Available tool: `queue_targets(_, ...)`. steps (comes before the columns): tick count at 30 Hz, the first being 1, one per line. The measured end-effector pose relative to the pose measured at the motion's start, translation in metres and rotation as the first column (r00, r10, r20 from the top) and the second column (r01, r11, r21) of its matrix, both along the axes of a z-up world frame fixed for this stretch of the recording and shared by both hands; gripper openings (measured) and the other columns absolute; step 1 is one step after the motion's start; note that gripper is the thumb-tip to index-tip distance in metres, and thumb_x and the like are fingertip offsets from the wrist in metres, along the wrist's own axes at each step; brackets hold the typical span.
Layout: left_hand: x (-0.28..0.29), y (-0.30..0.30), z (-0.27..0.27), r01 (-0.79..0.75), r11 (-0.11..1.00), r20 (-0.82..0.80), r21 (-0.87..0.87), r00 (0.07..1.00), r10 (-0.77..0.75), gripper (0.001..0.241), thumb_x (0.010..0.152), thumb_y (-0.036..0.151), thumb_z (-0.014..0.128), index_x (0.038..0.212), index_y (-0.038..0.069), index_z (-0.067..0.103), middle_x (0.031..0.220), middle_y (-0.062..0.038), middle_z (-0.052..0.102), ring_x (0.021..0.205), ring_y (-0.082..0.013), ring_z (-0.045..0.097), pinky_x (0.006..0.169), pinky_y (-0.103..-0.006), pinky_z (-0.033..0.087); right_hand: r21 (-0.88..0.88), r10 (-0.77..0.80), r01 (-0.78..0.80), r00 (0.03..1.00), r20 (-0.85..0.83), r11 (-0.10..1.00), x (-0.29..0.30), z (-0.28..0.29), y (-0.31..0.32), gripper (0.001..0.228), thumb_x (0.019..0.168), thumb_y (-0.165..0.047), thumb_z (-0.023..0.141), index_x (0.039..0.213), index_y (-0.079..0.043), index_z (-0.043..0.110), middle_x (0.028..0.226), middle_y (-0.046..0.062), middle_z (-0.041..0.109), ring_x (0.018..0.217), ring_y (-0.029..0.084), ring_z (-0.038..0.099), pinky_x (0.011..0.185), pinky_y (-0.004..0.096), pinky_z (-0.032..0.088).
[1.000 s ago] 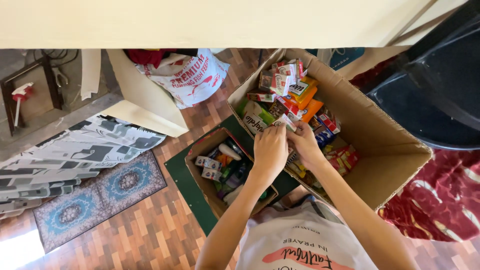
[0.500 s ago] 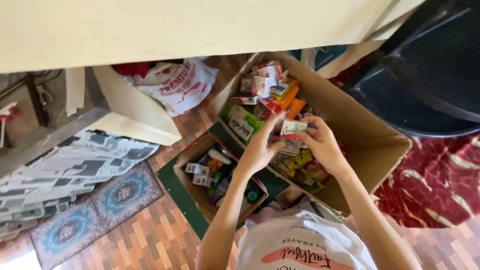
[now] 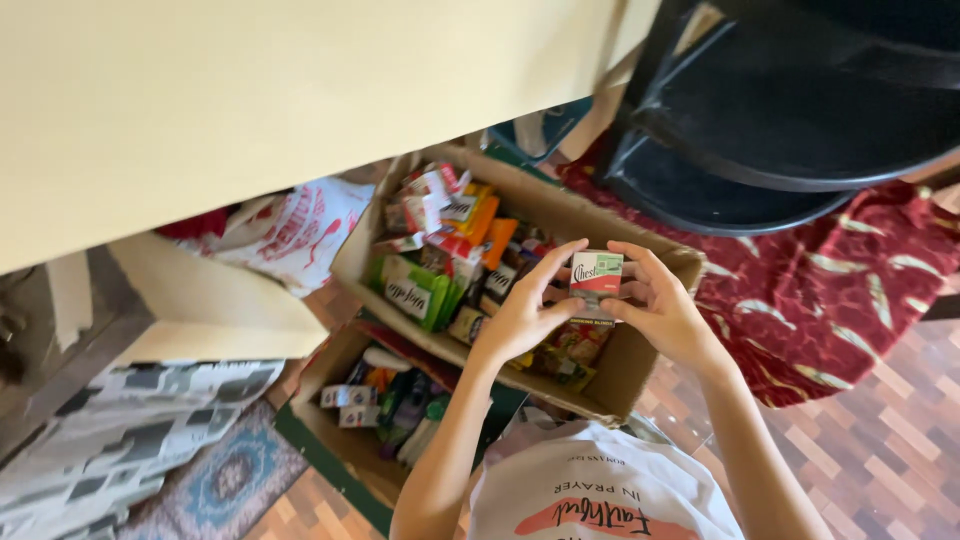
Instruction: Taking cigarette packs out of a box and arranging them on a tiered shelf.
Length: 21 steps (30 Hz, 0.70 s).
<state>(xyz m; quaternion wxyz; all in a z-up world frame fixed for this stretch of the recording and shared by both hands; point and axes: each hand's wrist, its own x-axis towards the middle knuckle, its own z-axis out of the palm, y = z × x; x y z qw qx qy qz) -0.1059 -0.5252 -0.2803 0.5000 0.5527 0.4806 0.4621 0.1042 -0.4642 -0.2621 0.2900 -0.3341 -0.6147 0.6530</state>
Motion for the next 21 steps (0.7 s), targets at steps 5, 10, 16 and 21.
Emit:
queue_targets(5, 0.04, 0.022, 0.011, 0.076, 0.997, 0.027, 0.025, 0.997, -0.077, 0.077, 0.09, 0.001, 0.076, 0.157, 0.019, 0.04, 0.116, -0.01, 0.068, 0.095, -0.0144, 0.068, 0.079, -0.0299, 0.059, 0.008, -0.126, 0.126, 0.992, -0.022, 0.992, 0.036, 0.003, 0.005, 0.074, 0.084, 0.009, 0.067, 0.152, -0.006, 0.042, 0.118, 0.009, 0.062, 0.103, 0.016, 0.064, 0.088, 0.032, 0.057)
queue_targets(10, 0.076, 0.04, 0.019, 0.005, 1.0, 0.04, 0.015, 0.999, -0.005, 0.088, 0.088, 0.006, 0.076, 0.162, 0.017, 0.03, 0.11, -0.009, 0.07, 0.085, -0.0133, 0.067, 0.075, -0.0294, 0.057, 0.083, -0.204, 0.202, 0.979, 0.019, 0.976, 0.065, 0.013, 0.012, 0.069, 0.085, 0.008, 0.07, 0.148, -0.005, 0.046, 0.117, 0.008, 0.064, 0.103, 0.015, 0.066, 0.087, 0.031, 0.058)
queue_targets(16, 0.107, 0.064, 0.008, 0.055, 0.998, -0.027, 0.009, 0.998, -0.055, 0.045, 0.088, 0.009, 0.079, 0.129, -0.001, 0.064, 0.108, -0.009, 0.075, 0.083, -0.0134, 0.069, 0.074, -0.03, 0.058, 0.058, -0.313, 0.308, 0.936, 0.162, 0.95, 0.09, 0.043, 0.013, 0.071, 0.084, 0.006, 0.07, 0.149, -0.008, 0.043, 0.12, 0.008, 0.064, 0.106, 0.016, 0.066, 0.086, 0.032, 0.059)
queue_targets(21, 0.127, 0.077, 0.017, 0.065, 0.996, -0.008, 0.061, 0.998, -0.065, 0.043, 0.087, 0.008, 0.078, 0.127, -0.002, 0.063, 0.109, -0.009, 0.075, 0.084, -0.0119, 0.069, 0.075, -0.0291, 0.059, 0.114, -0.324, 0.317, 0.944, 0.056, 0.942, 0.114, 0.033, 0.025, 0.07, 0.083, 0.007, 0.069, 0.146, -0.003, 0.041, 0.122, 0.011, 0.064, 0.105, 0.018, 0.069, 0.084, 0.034, 0.06)
